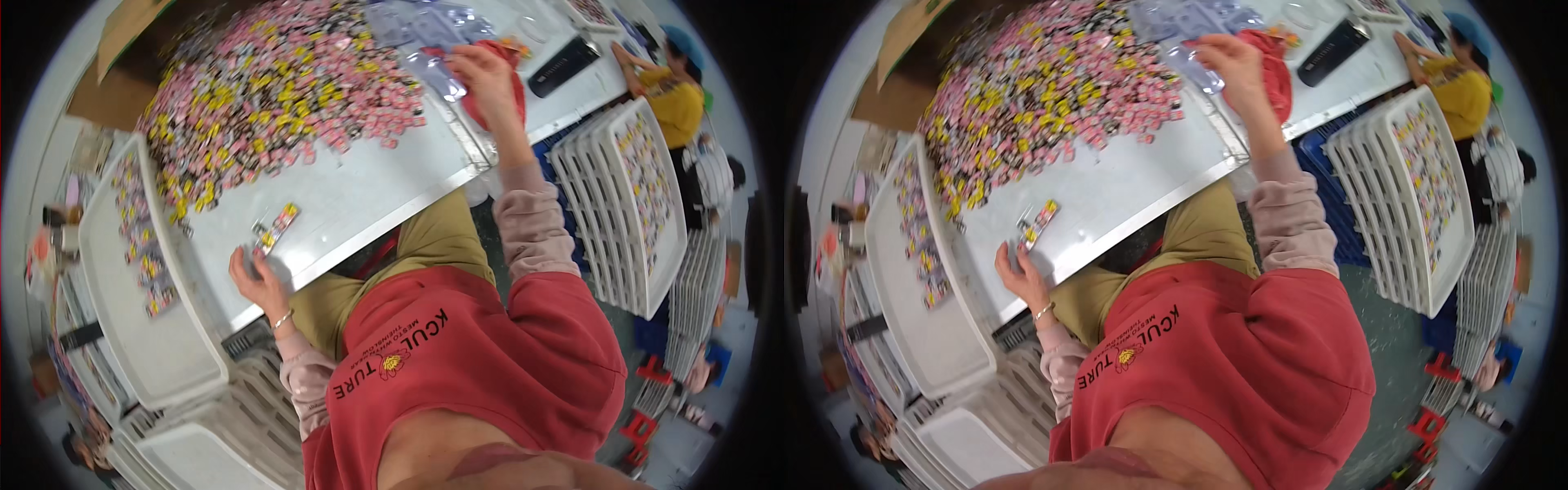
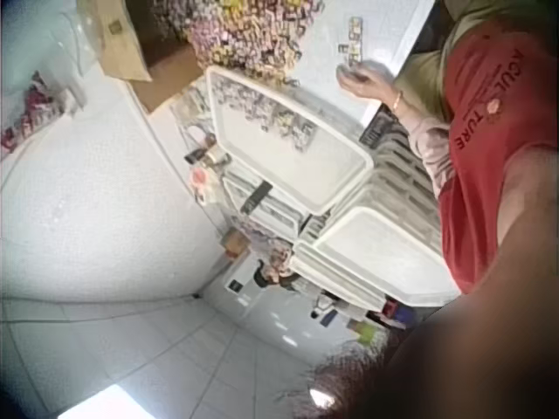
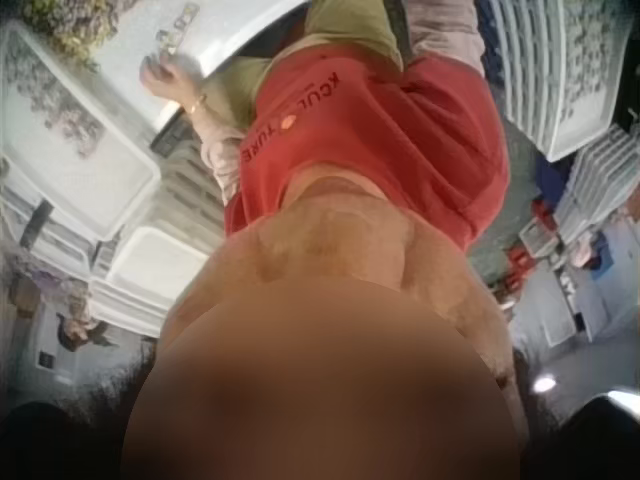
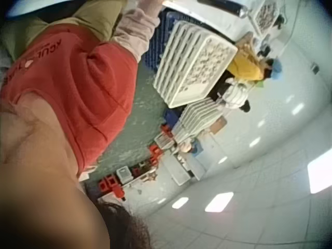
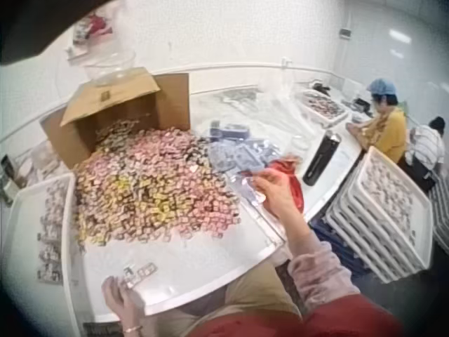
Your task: Packaging small toys into plastic containers.
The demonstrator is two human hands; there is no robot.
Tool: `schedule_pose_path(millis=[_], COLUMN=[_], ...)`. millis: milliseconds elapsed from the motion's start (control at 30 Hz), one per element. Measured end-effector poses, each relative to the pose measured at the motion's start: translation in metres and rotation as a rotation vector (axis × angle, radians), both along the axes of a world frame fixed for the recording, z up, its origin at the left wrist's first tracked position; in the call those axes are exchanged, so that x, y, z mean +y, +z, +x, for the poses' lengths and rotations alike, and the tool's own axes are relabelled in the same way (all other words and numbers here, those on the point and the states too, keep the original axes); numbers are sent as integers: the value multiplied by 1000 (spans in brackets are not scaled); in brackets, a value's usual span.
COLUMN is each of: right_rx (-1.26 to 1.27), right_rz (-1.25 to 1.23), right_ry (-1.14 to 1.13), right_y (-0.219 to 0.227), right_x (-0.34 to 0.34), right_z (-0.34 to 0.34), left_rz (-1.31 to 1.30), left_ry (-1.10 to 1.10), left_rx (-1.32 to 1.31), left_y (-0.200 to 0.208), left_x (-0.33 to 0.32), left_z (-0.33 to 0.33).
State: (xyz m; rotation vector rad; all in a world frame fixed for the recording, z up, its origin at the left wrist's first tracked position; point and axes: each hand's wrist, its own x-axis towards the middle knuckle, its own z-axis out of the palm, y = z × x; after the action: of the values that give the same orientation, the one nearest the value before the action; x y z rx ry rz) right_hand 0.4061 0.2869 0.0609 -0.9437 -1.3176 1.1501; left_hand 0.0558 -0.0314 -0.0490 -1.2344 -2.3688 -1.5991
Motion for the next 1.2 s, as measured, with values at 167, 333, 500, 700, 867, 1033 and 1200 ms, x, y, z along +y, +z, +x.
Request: schedule_pose_path(millis=[167,333,500,700,867,1033,1200], right_rx=[-40,-506,-1518,-1490,-1487,-801,-820], right_rz=[292,531,620,454,519,390,577], right_ry=[-372,-535,-601,-516,-493,65,482], right_y=[54,97,44,3,11,36,-33], right_x=[18,88,187,206,192,153,107], right_z=[158,179,169,172,153,15,-143], left_rz=[-52,-59,-97,-59,-108,-120,-38], left_ry=[-42,-36,-20,-24,-17,14,57], left_rx=[82,44,90,126,104,112,-31], left_y=[4,4,5,4,2,2,6], left_x=[0,3,1,9,5,-1,1], left_z=[2,3,5,3,1,0,2])
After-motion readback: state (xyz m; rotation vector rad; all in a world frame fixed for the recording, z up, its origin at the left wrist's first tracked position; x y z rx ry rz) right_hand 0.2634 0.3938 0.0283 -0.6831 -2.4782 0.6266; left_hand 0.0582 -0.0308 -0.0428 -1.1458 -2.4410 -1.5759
